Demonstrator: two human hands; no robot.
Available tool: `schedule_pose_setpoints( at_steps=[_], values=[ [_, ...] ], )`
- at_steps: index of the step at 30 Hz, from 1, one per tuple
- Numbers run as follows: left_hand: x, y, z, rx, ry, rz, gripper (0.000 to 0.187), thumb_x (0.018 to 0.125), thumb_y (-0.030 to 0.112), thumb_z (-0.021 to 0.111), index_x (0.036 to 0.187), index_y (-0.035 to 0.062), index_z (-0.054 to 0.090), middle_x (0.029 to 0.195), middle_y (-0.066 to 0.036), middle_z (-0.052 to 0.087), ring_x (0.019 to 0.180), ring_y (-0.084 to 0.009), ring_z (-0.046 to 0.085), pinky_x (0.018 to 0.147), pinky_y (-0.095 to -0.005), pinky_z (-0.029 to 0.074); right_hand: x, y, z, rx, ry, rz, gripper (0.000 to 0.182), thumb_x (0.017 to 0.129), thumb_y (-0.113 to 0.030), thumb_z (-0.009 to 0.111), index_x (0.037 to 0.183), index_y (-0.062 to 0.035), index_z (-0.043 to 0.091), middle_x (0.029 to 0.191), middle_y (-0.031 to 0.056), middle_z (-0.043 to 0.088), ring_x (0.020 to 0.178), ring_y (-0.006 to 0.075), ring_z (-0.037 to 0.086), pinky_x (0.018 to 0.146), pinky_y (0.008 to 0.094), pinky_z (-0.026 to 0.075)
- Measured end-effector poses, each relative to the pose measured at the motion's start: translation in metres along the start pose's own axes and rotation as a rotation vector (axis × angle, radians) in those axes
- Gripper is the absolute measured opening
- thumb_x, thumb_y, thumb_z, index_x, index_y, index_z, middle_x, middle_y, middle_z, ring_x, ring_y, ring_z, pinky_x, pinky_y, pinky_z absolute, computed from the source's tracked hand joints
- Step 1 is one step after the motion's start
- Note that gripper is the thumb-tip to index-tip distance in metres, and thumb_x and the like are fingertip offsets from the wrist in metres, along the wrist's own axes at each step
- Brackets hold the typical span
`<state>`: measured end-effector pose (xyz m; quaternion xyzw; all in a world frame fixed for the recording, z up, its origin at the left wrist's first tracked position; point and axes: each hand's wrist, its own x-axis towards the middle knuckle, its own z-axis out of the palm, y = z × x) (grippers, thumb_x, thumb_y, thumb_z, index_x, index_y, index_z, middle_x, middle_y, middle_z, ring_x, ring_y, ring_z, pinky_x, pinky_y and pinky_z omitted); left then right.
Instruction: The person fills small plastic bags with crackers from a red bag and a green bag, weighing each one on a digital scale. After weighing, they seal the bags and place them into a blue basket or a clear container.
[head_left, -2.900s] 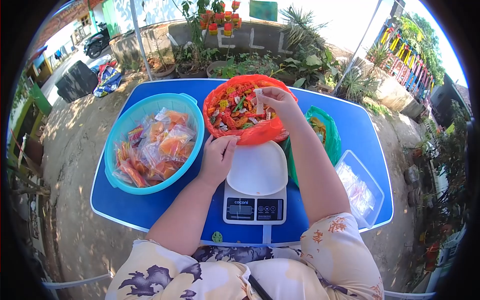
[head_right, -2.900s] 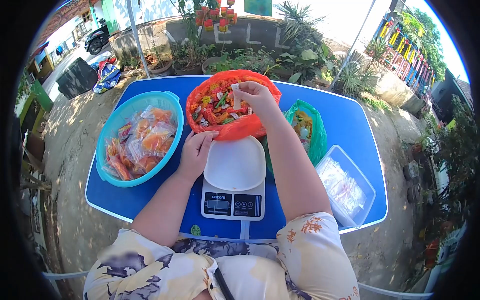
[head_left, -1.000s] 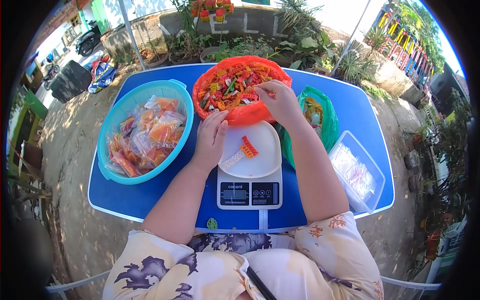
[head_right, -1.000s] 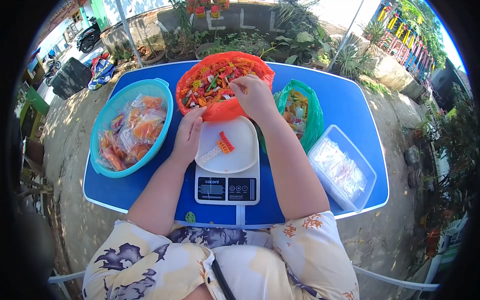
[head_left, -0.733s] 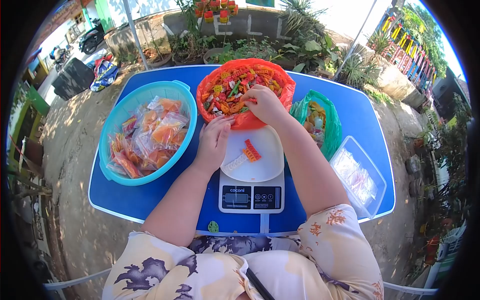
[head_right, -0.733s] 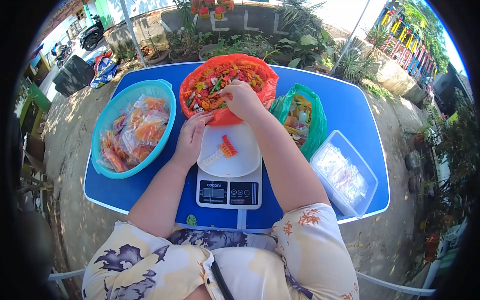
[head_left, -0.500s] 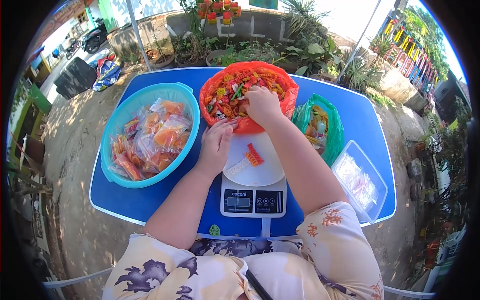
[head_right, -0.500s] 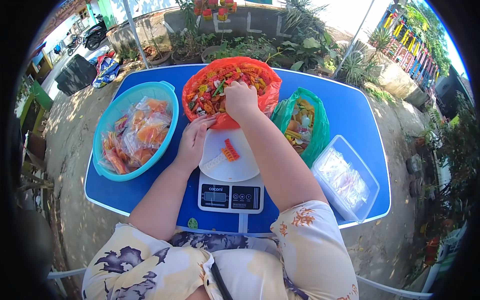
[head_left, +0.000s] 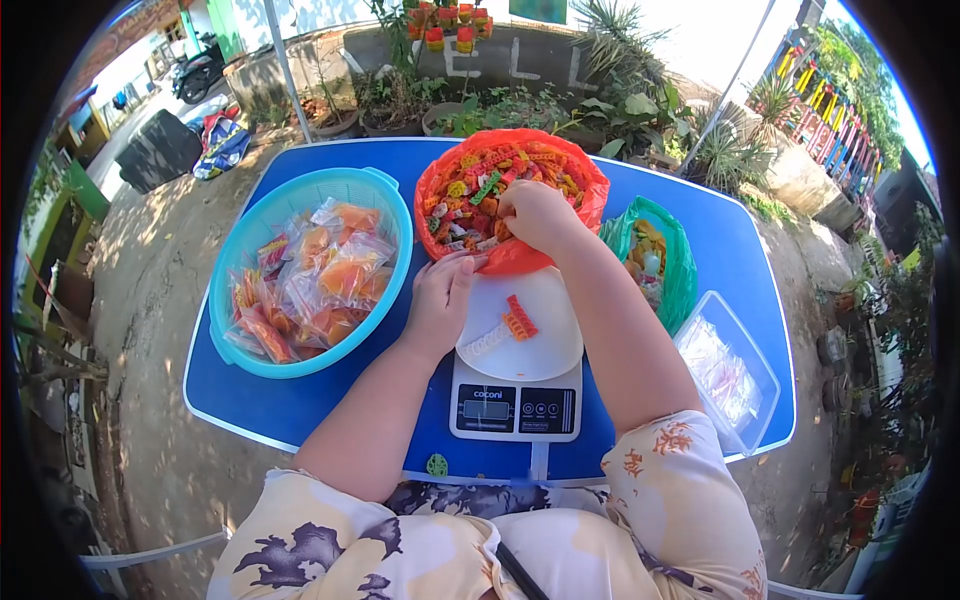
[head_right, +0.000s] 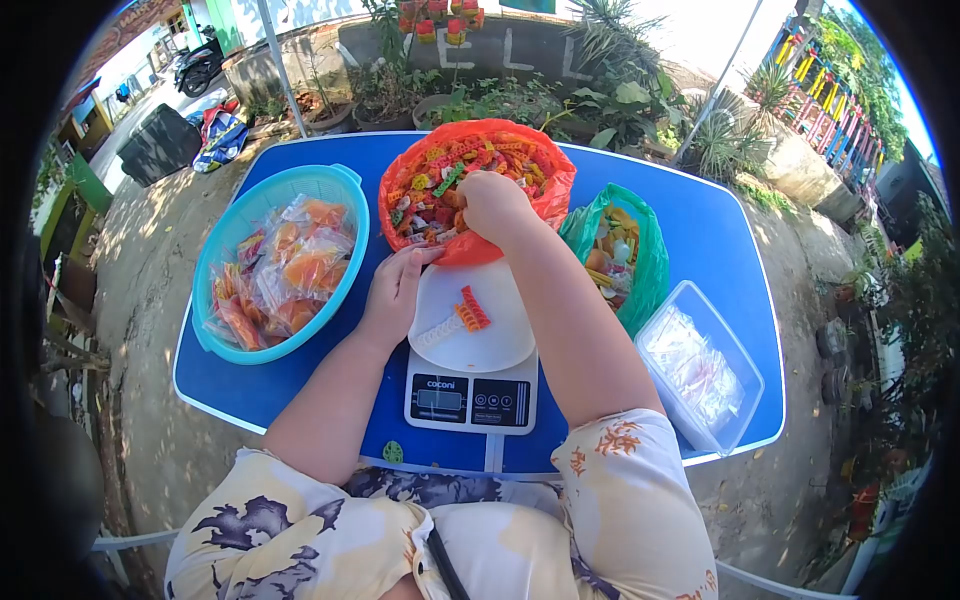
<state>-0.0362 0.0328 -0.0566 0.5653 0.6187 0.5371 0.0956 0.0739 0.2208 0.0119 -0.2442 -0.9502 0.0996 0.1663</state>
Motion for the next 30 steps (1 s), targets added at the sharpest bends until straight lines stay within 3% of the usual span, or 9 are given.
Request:
schedule_pose_setpoints(
  at_steps=[3,7,10,13,17,21,24,27,30],
  values=[
    [0.001,0.003,-0.001,-0.028,0.005,-0.002,0.048,0.110,0.035,0.039,0.112,0.0019,0.074,0.115,-0.018,0.072,0.120,-0.0363,0.062,0.107,-0.0492,0.040,0.007,0.019,-0.004,-0.057,-0.008,0.107,0.014,0.078,-0.006,0.065,0.088,-0.0065,0.075,0.099,0.0123,0.071,0.097,0.0325,0.067,0.089,0.0433,0.054],
    [0.000,0.006,0.000,-0.015,0.010,-0.015,0.048,0.110,0.035,0.039,0.112,0.0024,0.074,0.115,-0.018,0.072,0.121,-0.0358,0.062,0.108,-0.0504,0.039,-0.002,0.013,0.001,-0.205,0.273,0.107,0.015,0.080,-0.005,0.064,0.091,-0.0094,0.075,0.106,0.0097,0.069,0.107,0.0309,0.064,0.090,0.0421,0.053],
    [0.000,0.001,0.000,-0.005,0.003,-0.017,0.049,0.110,0.036,0.038,0.113,0.0027,0.074,0.116,-0.017,0.072,0.122,-0.0352,0.062,0.109,-0.0520,0.037,-0.006,0.003,0.007,0.111,0.122,-0.359,0.013,0.084,-0.011,0.063,0.091,-0.0102,0.075,0.110,0.0059,0.068,0.114,0.0280,0.060,0.096,0.0411,0.050],
    [-0.001,0.000,0.000,-0.010,-0.016,-0.021,0.050,0.111,0.037,0.037,0.115,0.0032,0.073,0.118,-0.017,0.072,0.123,-0.0343,0.061,0.110,-0.0528,0.035,-0.013,-0.005,0.005,-0.145,-0.125,-0.118,0.013,0.085,-0.015,0.063,0.088,-0.0093,0.074,0.111,0.0036,0.068,0.118,0.0254,0.058,0.100,0.0435,0.047],
    [-0.002,0.001,-0.002,-0.014,-0.036,-0.051,0.051,0.111,0.038,0.036,0.117,0.0043,0.073,0.121,-0.015,0.071,0.125,-0.0333,0.060,0.113,-0.0533,0.032,-0.005,-0.006,-0.005,-0.488,-0.040,0.110,0.019,0.083,-0.015,0.068,0.098,-0.0165,0.078,0.111,-0.0003,0.068,0.118,0.0224,0.057,0.097,0.0455,0.045],
    [-0.001,0.002,-0.003,-0.006,-0.047,-0.053,0.051,0.111,0.039,0.035,0.118,0.0052,0.073,0.124,-0.015,0.070,0.127,-0.0324,0.058,0.114,-0.0541,0.029,-0.013,0.003,-0.017,-0.550,-0.002,0.182,0.022,0.083,-0.016,0.068,0.103,-0.0192,0.078,0.112,0.0013,0.067,0.119,0.0233,0.056,0.098,0.0450,0.045],
    [-0.002,0.004,-0.003,-0.016,-0.055,-0.063,0.051,0.111,0.039,0.035,0.119,0.0056,0.073,0.125,-0.014,0.070,0.128,-0.0314,0.057,0.115,-0.0539,0.027,-0.018,0.009,-0.020,-0.380,0.036,0.247,0.029,0.084,-0.020,0.070,0.113,-0.0215,0.076,0.118,0.0003,0.065,0.122,0.0232,0.055,0.099,0.0445,0.043],
    [-0.002,0.005,-0.003,-0.009,-0.050,-0.061,0.051,0.111,0.039,0.035,0.119,0.0058,0.073,0.125,-0.014,0.070,0.129,-0.0307,0.057,0.116,-0.0540,0.026,-0.010,0.015,-0.025,-0.342,-0.112,0.295,0.028,0.084,-0.025,0.073,0.112,-0.0224,0.076,0.123,-0.0015,0.063,0.124,0.0236,0.053,0.099,0.0450,0.044],
    [-0.002,0.011,-0.003,0.034,-0.010,-0.023,0.052,0.112,0.034,0.033,0.115,0.0015,0.073,0.119,-0.018,0.072,0.121,-0.0370,0.062,0.112,-0.0501,0.034,-0.009,0.013,-0.019,-0.388,-0.033,0.300,0.026,0.084,-0.023,0.074,0.110,-0.0225,0.076,0.123,-0.0033,0.064,0.124,0.0233,0.052,0.100,0.0450,0.041]
  ],
)
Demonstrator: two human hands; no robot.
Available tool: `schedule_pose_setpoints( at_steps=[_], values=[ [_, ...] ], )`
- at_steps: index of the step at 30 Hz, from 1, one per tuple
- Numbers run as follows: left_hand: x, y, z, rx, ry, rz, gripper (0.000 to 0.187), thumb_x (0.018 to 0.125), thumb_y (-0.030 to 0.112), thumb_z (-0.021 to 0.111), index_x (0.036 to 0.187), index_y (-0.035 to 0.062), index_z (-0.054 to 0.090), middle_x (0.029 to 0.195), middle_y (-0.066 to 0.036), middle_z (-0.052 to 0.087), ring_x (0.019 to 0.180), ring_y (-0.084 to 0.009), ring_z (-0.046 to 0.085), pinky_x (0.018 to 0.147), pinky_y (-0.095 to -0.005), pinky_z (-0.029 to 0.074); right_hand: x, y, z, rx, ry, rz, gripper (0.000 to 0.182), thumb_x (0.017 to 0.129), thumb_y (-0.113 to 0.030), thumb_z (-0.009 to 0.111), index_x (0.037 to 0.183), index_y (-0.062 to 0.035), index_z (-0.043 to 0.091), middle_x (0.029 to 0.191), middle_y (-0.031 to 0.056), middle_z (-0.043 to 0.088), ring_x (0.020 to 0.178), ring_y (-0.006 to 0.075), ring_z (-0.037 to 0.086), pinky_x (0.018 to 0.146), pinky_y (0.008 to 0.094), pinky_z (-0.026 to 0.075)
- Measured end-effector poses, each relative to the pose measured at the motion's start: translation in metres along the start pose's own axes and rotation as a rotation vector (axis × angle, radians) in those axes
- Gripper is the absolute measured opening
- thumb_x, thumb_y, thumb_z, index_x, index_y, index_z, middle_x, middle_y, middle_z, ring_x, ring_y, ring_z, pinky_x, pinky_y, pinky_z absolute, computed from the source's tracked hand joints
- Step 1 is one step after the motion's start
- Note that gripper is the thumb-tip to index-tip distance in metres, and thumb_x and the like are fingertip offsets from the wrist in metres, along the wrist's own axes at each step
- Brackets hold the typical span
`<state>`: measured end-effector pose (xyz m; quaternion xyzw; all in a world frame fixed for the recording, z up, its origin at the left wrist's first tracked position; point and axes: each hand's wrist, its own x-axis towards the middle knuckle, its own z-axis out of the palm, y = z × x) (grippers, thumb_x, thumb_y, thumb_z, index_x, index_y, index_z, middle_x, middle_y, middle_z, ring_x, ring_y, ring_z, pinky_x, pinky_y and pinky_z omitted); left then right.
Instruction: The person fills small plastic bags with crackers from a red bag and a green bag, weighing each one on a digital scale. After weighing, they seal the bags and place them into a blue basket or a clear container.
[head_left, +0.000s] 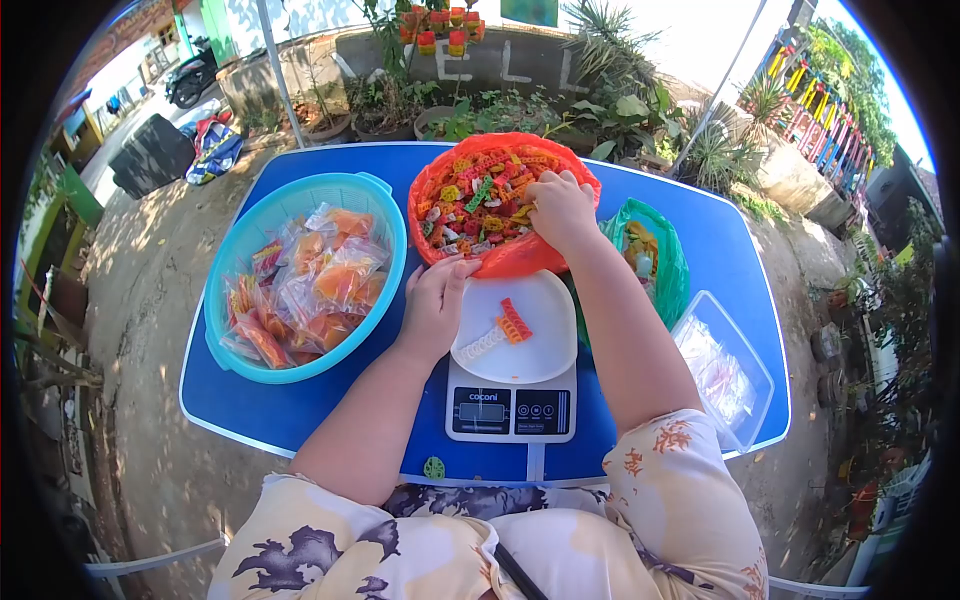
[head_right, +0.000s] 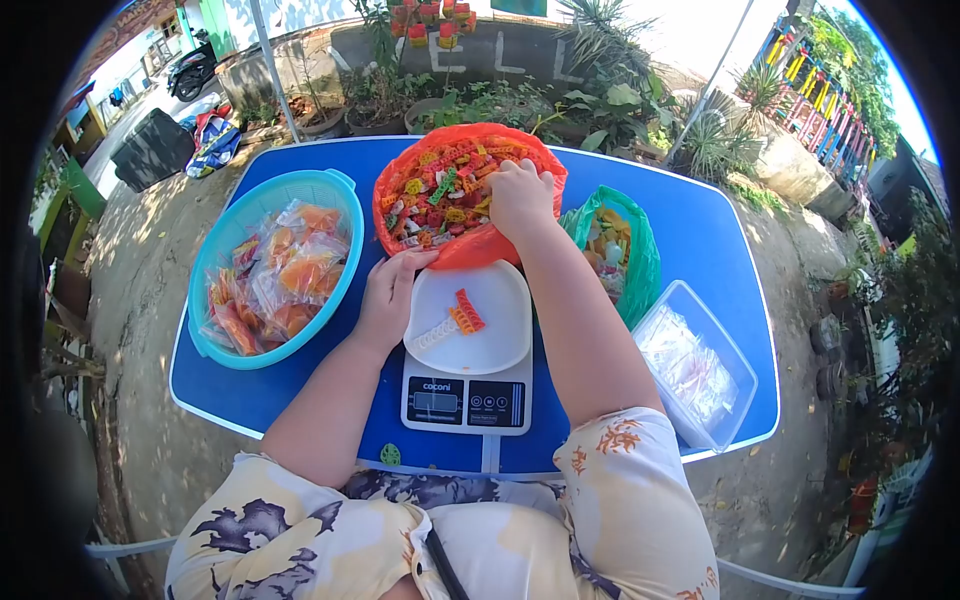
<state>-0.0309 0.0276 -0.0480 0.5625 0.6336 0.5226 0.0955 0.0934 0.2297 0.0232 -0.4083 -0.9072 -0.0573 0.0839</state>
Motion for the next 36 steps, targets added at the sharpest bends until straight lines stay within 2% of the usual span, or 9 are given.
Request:
schedule_pose_setpoints(
  at_steps=[3,6,12,15,16,20,24,33,36],
  values=[
    [-0.001,-0.002,0.001,0.013,0.006,0.000,0.052,0.111,0.035,0.033,0.114,0.0012,0.073,0.118,-0.018,0.072,0.120,-0.0371,0.062,0.112,-0.0505,0.034,-0.005,-0.006,0.006,0.206,0.213,-0.280,0.021,0.083,-0.020,0.073,0.104,-0.0209,0.077,0.119,-0.0038,0.064,0.122,0.0227,0.052,0.101,0.0444,0.037],
    [0.000,-0.005,0.001,0.000,0.001,0.004,0.053,0.111,0.035,0.033,0.114,0.0010,0.073,0.118,-0.018,0.072,0.120,-0.0377,0.062,0.112,-0.0513,0.034,-0.007,-0.021,0.014,0.246,0.082,-0.489,0.019,0.083,-0.016,0.072,0.102,-0.0189,0.076,0.118,-0.0036,0.065,0.120,0.0224,0.051,0.102,0.0437,0.035],
    [0.000,-0.003,0.001,0.012,0.008,0.000,0.054,0.111,0.036,0.032,0.113,0.0012,0.073,0.118,-0.019,0.072,0.120,-0.0384,0.062,0.113,-0.0532,0.033,-0.006,-0.022,0.006,0.455,0.079,-0.293,0.020,0.087,-0.021,0.076,0.104,-0.0119,0.076,0.102,0.0022,0.071,0.107,0.0205,0.059,0.100,0.0439,0.040],
    [-0.001,-0.007,0.000,-0.014,-0.040,-0.057,0.049,0.111,0.037,0.035,0.118,0.0069,0.073,0.123,-0.013,0.070,0.129,-0.0300,0.057,0.116,-0.0548,0.025,-0.003,-0.006,-0.001,0.941,-0.155,-0.221,0.025,0.088,-0.023,0.079,0.105,-0.0051,0.074,0.096,0.0045,0.072,0.097,0.0168,0.064,0.093,0.0369,0.047],
    [-0.001,-0.007,-0.001,-0.007,-0.040,-0.053,0.049,0.111,0.037,0.035,0.118,0.0072,0.073,0.124,-0.012,0.070,0.129,-0.0298,0.057,0.116,-0.0547,0.025,-0.012,-0.004,-0.016,0.975,-0.194,-0.236,0.029,0.089,-0.024,0.079,0.106,-0.0002,0.073,0.097,0.0051,0.072,0.093,0.0132,0.065,0.087,0.0297,0.050],
    [0.000,-0.002,-0.001,0.004,-0.047,-0.048,0.047,0.112,0.035,0.034,0.118,0.0078,0.072,0.123,-0.011,0.070,0.129,-0.0293,0.057,0.116,-0.0540,0.024,-0.048,0.008,-0.052,0.942,-0.407,-0.276,0.036,0.090,-0.026,0.078,0.116,-0.0018,0.074,0.096,0.0058,0.073,0.091,0.0129,0.066,0.086,0.0295,0.051],
    [-0.001,-0.002,-0.001,0.015,-0.042,-0.042,0.048,0.112,0.035,0.033,0.118,0.0075,0.072,0.123,-0.011,0.070,0.128,-0.0287,0.058,0.116,-0.0533,0.024,-0.081,0.009,-0.059,0.762,-0.115,-0.015,0.033,0.091,-0.026,0.076,0.114,-0.0022,0.076,0.096,0.0072,0.073,0.088,0.0158,0.065,0.084,0.0307,0.052],
    [-0.002,-0.002,-0.001,0.061,-0.038,-0.015,0.048,0.112,0.037,0.035,0.121,0.0075,0.071,0.127,-0.010,0.069,0.131,-0.0276,0.056,0.117,-0.0542,0.021,-0.171,0.038,-0.072,0.833,-0.116,-0.005,0.026,0.092,-0.017,0.073,0.112,-0.0012,0.073,0.095,0.0126,0.072,0.084,0.0215,0.067,0.079,0.0337,0.054],
    [-0.003,0.005,-0.005,0.111,-0.032,0.004,0.047,0.112,0.038,0.035,0.125,0.0091,0.069,0.130,-0.010,0.068,0.132,-0.0268,0.055,0.118,-0.0543,0.019,-0.201,0.061,-0.072,0.864,0.026,0.145,0.021,0.094,-0.010,0.071,0.113,-0.0011,0.073,0.096,0.0104,0.072,0.088,0.0152,0.066,0.080,0.0293,0.053]
  ],
)
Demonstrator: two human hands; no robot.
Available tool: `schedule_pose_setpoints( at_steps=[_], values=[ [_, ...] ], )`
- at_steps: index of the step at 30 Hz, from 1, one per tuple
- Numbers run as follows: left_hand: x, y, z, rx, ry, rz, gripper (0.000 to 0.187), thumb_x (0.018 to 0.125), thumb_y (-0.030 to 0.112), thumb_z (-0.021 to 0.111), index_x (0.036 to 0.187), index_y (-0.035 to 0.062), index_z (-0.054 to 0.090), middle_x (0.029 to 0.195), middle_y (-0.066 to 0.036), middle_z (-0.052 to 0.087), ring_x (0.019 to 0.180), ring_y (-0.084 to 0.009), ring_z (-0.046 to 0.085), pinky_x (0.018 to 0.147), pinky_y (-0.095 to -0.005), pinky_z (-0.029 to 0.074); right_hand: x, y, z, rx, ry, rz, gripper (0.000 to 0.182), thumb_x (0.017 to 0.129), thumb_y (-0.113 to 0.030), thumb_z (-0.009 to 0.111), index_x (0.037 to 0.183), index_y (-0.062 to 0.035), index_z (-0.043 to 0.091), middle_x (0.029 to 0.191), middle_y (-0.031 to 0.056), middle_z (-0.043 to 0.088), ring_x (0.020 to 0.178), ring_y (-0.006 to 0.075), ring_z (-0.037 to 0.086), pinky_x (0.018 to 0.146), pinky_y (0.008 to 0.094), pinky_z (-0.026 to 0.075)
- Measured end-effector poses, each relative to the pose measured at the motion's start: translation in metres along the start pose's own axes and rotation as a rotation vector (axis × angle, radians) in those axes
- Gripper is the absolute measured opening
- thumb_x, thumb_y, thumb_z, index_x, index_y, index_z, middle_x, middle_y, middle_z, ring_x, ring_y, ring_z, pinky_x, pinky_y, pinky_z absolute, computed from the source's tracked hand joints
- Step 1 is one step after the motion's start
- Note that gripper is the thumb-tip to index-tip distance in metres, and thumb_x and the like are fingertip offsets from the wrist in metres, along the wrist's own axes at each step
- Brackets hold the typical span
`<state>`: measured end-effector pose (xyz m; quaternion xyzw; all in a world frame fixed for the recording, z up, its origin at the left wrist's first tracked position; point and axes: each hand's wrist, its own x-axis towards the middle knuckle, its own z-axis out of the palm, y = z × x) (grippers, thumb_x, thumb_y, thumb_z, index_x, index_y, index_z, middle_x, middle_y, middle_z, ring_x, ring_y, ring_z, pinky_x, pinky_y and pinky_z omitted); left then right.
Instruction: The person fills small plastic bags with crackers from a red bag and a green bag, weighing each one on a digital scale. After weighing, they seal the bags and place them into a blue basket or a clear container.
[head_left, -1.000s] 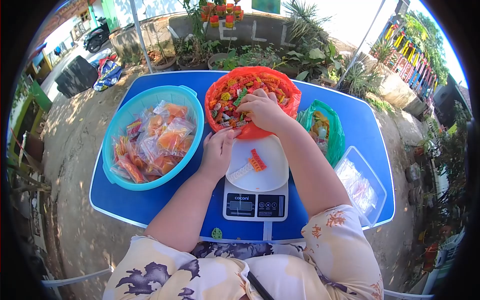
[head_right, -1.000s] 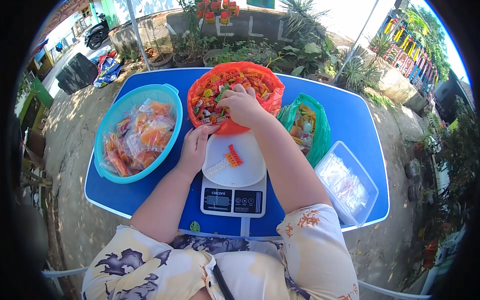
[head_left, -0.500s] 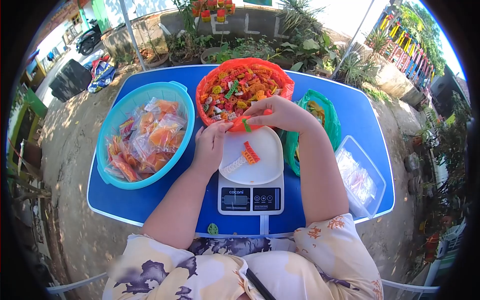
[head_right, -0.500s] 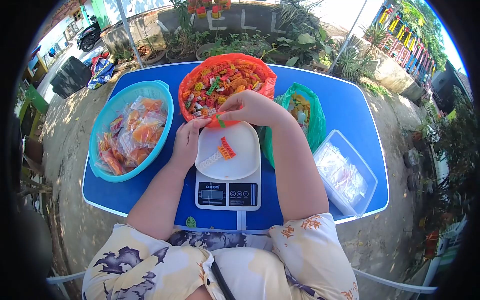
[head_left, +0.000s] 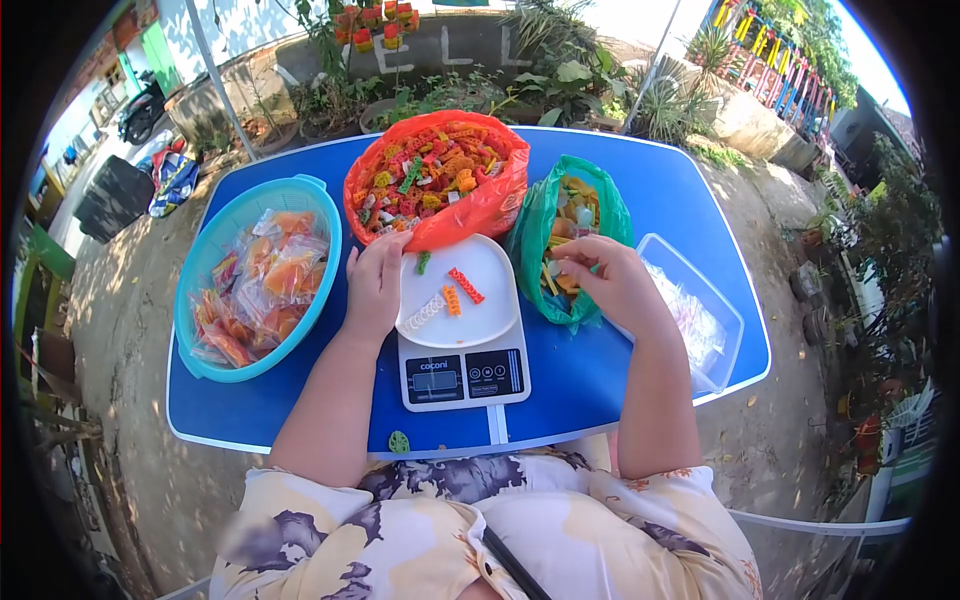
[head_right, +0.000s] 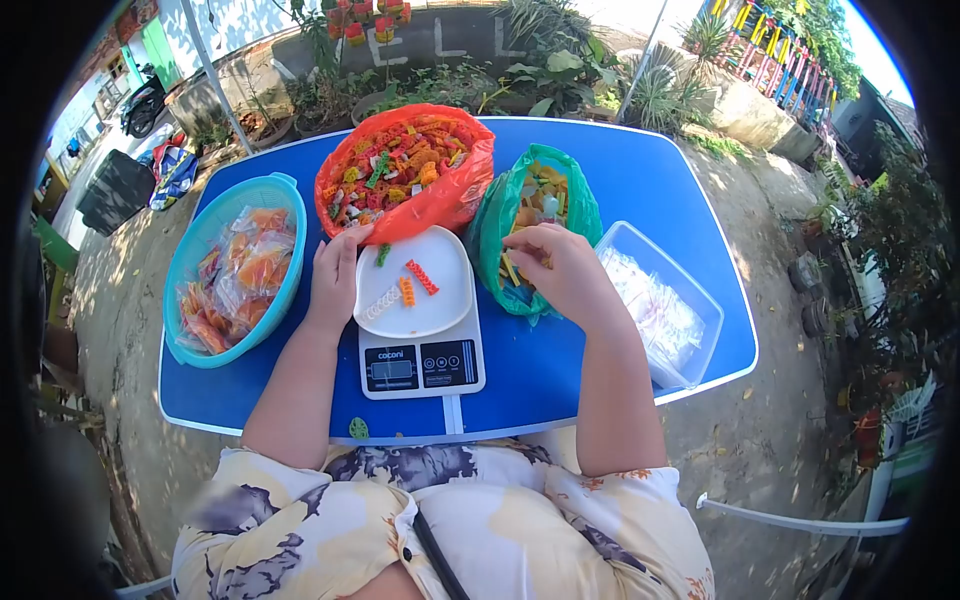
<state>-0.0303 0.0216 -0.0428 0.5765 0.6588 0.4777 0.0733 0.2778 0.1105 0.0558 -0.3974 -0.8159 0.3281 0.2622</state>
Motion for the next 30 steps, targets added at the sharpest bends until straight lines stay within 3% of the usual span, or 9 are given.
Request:
schedule_pose_setpoints(
  at_steps=[2,5,9,10,14,20,23,26,30],
  values=[
    [0.001,0.003,-0.003,0.020,-0.007,0.021,0.046,0.111,0.038,0.035,0.129,0.0103,0.067,0.134,-0.010,0.066,0.133,-0.0277,0.054,0.119,-0.0545,0.018,-0.009,0.033,-0.020,0.241,0.098,0.049,0.019,0.095,-0.005,0.069,0.112,-0.0014,0.074,0.098,0.0096,0.073,0.089,0.0126,0.066,0.080,0.0293,0.053],
    [0.001,0.002,-0.001,0.010,0.009,0.077,0.045,0.111,0.037,0.037,0.131,0.0083,0.066,0.138,-0.012,0.063,0.134,-0.0292,0.053,0.119,-0.0529,0.022,-0.024,0.062,-0.053,0.050,0.338,0.102,0.017,0.091,-0.002,0.069,0.107,-0.0014,0.075,0.099,0.0122,0.072,0.087,0.0223,0.069,0.080,0.0317,0.054],
    [0.003,0.032,0.003,0.108,0.025,0.278,0.040,0.108,0.033,0.046,0.133,0.0067,0.064,0.139,-0.014,0.060,0.135,-0.0318,0.051,0.119,-0.0535,0.024,-0.050,0.079,-0.067,-0.499,0.156,0.088,0.029,0.084,-0.005,0.073,0.112,-0.0058,0.074,0.109,0.0080,0.069,0.111,0.0264,0.063,0.095,0.0362,0.051],
    [0.004,0.048,0.004,0.128,-0.005,0.333,0.039,0.107,0.032,0.048,0.133,0.0065,0.064,0.140,-0.014,0.059,0.135,-0.0326,0.051,0.119,-0.0540,0.024,-0.052,0.085,-0.064,-0.531,0.081,0.094,0.028,0.082,-0.012,0.076,0.110,-0.0109,0.074,0.116,0.0054,0.068,0.118,0.0260,0.059,0.100,0.0428,0.048],
    [0.000,0.114,0.007,0.222,-0.220,0.536,0.038,0.101,0.029,0.061,0.132,0.0067,0.064,0.143,-0.015,0.055,0.137,-0.0337,0.048,0.119,-0.0566,0.023,-0.045,0.087,-0.060,-0.569,-0.180,0.432,0.025,0.078,-0.023,0.079,0.102,-0.0187,0.074,0.111,0.0017,0.070,0.114,0.0241,0.060,0.097,0.0527,0.044],
    [-0.006,0.152,0.045,0.273,-0.399,0.625,0.043,0.099,0.033,0.063,0.137,0.0126,0.060,0.153,-0.014,0.045,0.145,-0.0328,0.040,0.120,-0.0642,0.018,-0.053,0.101,-0.053,-0.691,0.109,0.158,0.009,0.082,-0.019,0.075,0.089,-0.0141,0.075,0.091,0.0008,0.071,0.108,0.0225,0.060,0.095,0.0455,0.037],
    [-0.012,0.155,0.058,0.259,-0.423,0.623,0.044,0.099,0.034,0.064,0.137,0.0115,0.060,0.154,-0.014,0.044,0.146,-0.0325,0.039,0.120,-0.0669,0.014,-0.046,0.095,-0.063,-0.716,-0.116,0.344,0.008,0.082,-0.020,0.078,0.087,-0.0152,0.076,0.090,-0.0007,0.071,0.109,0.0203,0.059,0.098,0.0445,0.032],
    [-0.015,0.152,0.061,0.278,-0.435,0.618,0.046,0.099,0.036,0.063,0.138,0.0105,0.059,0.154,-0.014,0.044,0.146,-0.0325,0.039,0.120,-0.0659,0.013,-0.044,0.073,-0.068,-0.572,-0.044,0.339,0.009,0.081,-0.020,0.080,0.087,-0.0150,0.075,0.089,-0.0017,0.070,0.109,0.0195,0.059,0.098,0.0443,0.030],
    [-0.012,0.148,0.057,0.259,-0.436,0.556,0.057,0.099,0.035,0.064,0.147,0.0094,0.049,0.154,-0.015,0.044,0.145,-0.0347,0.039,0.121,-0.0616,0.017,-0.040,0.072,-0.062,-0.493,0.375,-0.020,0.007,0.086,-0.017,0.077,0.083,-0.0147,0.071,0.091,-0.0027,0.069,0.104,0.0194,0.061,0.097,0.0472,0.031]
  ],
)
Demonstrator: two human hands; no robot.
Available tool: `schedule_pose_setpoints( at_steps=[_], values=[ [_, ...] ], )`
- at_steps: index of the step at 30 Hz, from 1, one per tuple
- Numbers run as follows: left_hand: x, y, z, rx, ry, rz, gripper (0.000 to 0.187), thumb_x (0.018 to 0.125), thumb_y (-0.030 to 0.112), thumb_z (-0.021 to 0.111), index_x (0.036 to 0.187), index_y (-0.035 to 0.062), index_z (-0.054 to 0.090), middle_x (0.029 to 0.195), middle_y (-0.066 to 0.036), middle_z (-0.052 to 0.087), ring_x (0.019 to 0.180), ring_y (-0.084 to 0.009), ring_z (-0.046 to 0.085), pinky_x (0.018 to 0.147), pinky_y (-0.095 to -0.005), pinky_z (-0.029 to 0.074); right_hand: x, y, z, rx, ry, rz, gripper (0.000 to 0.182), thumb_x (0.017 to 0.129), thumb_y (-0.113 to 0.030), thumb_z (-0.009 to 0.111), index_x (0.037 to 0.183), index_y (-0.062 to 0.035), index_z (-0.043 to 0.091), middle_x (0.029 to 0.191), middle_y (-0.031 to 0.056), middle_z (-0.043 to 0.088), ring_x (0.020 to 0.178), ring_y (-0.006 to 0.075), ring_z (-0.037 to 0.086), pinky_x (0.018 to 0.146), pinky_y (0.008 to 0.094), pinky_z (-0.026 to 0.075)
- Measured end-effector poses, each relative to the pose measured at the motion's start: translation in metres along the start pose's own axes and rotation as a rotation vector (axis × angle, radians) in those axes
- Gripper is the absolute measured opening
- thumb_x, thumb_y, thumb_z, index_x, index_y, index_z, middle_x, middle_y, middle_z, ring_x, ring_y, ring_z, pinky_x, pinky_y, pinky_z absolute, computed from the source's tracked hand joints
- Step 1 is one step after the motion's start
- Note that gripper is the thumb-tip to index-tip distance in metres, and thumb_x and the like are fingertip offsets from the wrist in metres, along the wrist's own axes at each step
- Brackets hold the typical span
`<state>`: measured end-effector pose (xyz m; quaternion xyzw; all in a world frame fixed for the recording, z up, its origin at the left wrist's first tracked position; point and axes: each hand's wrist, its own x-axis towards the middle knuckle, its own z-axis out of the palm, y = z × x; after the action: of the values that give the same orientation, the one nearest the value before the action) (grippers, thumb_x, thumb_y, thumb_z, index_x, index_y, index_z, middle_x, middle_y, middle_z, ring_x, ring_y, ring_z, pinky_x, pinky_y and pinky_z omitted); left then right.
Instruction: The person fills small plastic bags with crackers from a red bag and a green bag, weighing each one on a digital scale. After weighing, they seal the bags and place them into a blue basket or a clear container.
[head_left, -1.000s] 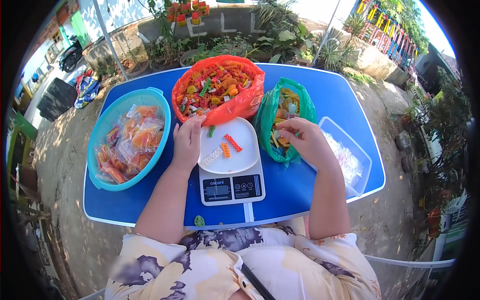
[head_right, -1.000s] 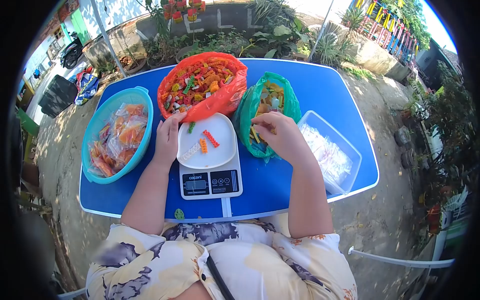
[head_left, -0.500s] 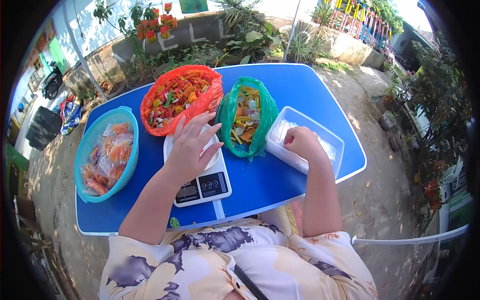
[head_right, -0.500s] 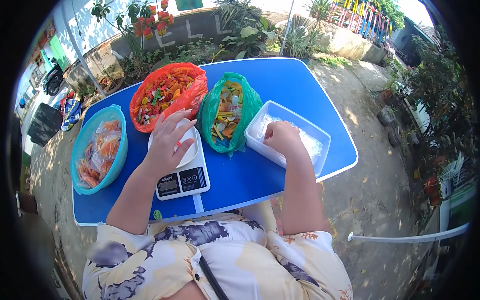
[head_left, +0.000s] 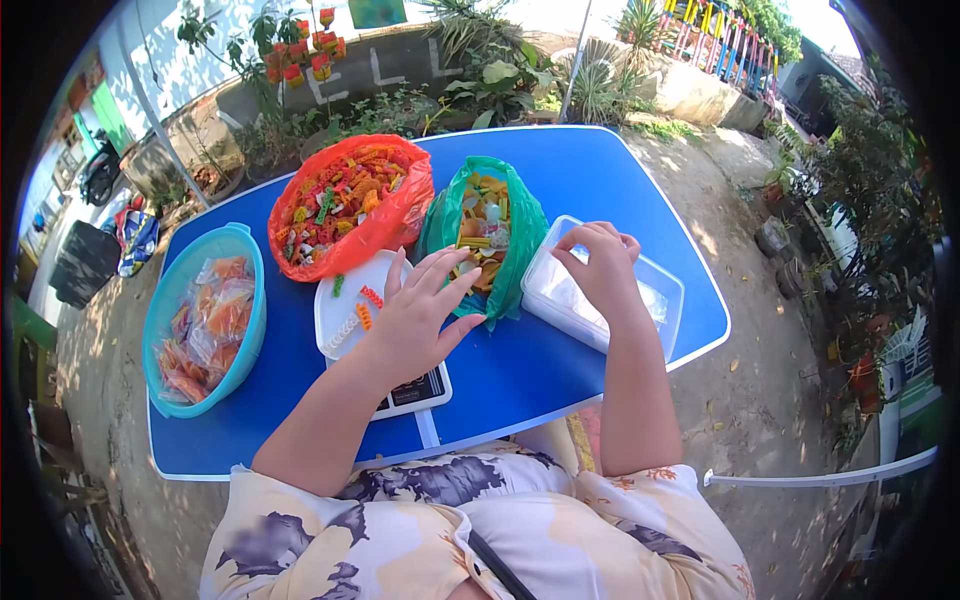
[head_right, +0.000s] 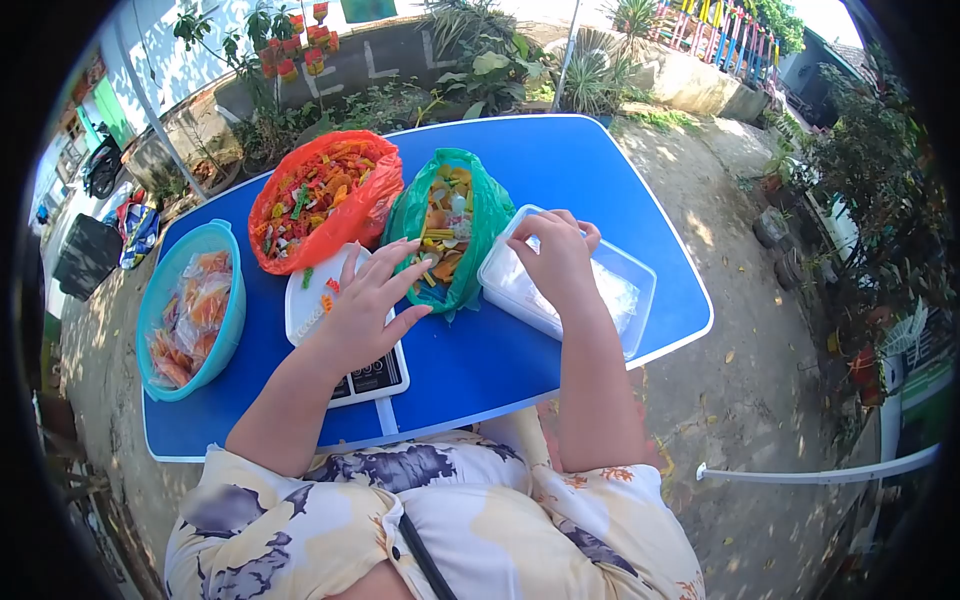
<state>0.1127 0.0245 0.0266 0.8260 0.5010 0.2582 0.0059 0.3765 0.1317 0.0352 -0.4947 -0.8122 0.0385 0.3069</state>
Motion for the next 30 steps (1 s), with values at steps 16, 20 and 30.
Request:
schedule_pose_setpoints(
  at_steps=[16,20,30],
  values=[
    [-0.056,-0.085,-0.052,-0.695,0.279,-0.457,0.028,0.088,0.007,0.076,0.115,0.0058,0.069,0.108,-0.005,0.072,0.101,-0.0157,0.069,0.089,-0.0315,0.052,0.055,-0.152,0.076,1.006,-0.411,-0.136,0.015,0.094,-0.009,0.072,0.104,0.0009,0.071,0.097,0.0043,0.074,0.092,0.0123,0.067,0.084,0.0307,0.053],
    [-0.064,-0.095,-0.048,-0.507,0.647,-0.459,0.044,0.091,0.006,0.073,0.133,0.0045,0.058,0.119,-0.009,0.067,0.109,-0.0193,0.064,0.095,-0.0328,0.050,0.062,-0.166,0.120,1.077,-0.384,-0.017,0.016,0.094,-0.011,0.072,0.102,0.0024,0.071,0.093,0.0055,0.073,0.089,0.0117,0.067,0.083,0.0284,0.054],
    [-0.068,-0.090,-0.032,0.213,0.425,-0.239,0.083,0.078,0.033,0.083,0.149,0.0092,0.048,0.144,-0.007,0.056,0.137,-0.0241,0.048,0.118,-0.0472,0.023,0.034,-0.183,0.154,0.979,-0.155,-0.010,0.013,0.092,-0.013,0.076,0.097,-0.0024,0.071,0.089,0.0021,0.068,0.074,0.0078,0.058,0.063,0.0250,0.047]
  ],
)
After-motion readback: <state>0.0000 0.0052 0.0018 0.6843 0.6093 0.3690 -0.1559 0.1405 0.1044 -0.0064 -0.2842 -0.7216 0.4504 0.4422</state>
